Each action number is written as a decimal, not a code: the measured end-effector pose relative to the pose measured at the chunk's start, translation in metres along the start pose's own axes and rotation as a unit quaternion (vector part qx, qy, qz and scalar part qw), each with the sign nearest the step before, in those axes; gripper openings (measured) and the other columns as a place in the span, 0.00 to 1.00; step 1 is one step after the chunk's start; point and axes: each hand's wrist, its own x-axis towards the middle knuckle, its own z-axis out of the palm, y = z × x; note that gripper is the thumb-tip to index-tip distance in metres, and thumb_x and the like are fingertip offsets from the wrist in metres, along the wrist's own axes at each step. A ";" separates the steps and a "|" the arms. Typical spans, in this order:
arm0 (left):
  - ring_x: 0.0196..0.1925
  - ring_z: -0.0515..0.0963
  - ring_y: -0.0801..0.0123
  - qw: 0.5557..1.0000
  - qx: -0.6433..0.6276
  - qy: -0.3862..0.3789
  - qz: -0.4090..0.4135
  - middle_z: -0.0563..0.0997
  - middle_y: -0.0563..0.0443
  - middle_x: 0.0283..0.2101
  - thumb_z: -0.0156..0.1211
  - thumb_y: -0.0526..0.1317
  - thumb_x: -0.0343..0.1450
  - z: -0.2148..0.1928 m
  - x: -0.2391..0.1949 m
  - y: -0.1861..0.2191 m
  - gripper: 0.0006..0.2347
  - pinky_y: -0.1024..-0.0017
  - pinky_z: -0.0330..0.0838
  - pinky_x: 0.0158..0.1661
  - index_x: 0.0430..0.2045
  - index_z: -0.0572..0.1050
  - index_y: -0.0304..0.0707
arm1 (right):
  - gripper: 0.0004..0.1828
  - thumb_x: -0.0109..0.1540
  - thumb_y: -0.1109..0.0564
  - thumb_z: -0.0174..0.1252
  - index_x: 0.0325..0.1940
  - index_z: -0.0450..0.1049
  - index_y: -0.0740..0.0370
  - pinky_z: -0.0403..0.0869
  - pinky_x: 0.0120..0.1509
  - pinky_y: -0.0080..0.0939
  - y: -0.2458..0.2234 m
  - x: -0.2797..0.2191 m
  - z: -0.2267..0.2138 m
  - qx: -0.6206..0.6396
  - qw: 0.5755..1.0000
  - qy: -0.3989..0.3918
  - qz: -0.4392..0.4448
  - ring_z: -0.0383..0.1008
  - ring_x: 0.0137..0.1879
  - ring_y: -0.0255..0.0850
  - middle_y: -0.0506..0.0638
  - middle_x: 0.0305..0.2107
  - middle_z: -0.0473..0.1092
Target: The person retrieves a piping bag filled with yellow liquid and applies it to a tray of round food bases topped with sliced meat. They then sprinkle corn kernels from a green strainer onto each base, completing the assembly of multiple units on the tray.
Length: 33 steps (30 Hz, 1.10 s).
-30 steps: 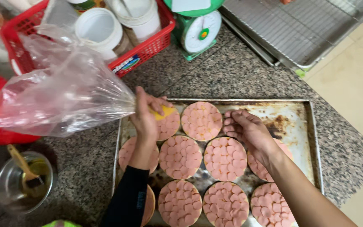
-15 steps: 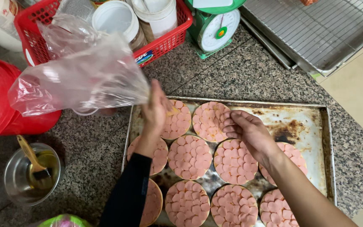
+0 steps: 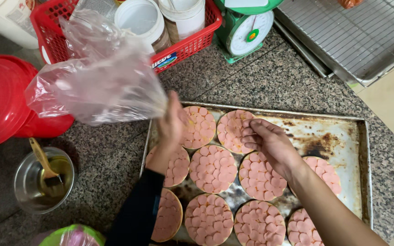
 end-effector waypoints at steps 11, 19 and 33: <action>0.15 0.63 0.78 0.995 0.004 -0.050 -0.084 0.62 0.60 0.15 0.49 0.52 0.77 -0.003 -0.053 -0.002 0.07 0.73 0.62 0.18 0.34 0.69 0.58 | 0.13 0.71 0.54 0.49 0.49 0.75 0.63 0.75 0.49 0.39 0.003 -0.001 0.014 -0.017 1.000 -0.003 0.008 0.76 0.40 0.38 0.48 0.34 0.75; 0.15 0.64 0.77 0.998 0.000 0.061 0.016 0.63 0.60 0.16 0.45 0.54 0.81 -0.036 -0.003 -0.008 0.22 0.74 0.62 0.18 0.16 0.61 0.48 | 0.13 0.70 0.54 0.48 0.49 0.75 0.63 0.75 0.49 0.39 0.008 0.003 0.020 -0.013 1.000 -0.015 0.008 0.77 0.39 0.37 0.47 0.34 0.75; 0.17 0.66 0.72 0.989 -0.088 0.120 -0.023 0.63 0.57 0.15 0.47 0.48 0.81 -0.043 -0.031 -0.024 0.20 0.70 0.66 0.26 0.17 0.61 0.43 | 0.12 0.70 0.54 0.49 0.49 0.74 0.62 0.75 0.49 0.38 0.013 0.000 0.040 -0.026 0.999 -0.034 0.013 0.77 0.40 0.36 0.48 0.35 0.76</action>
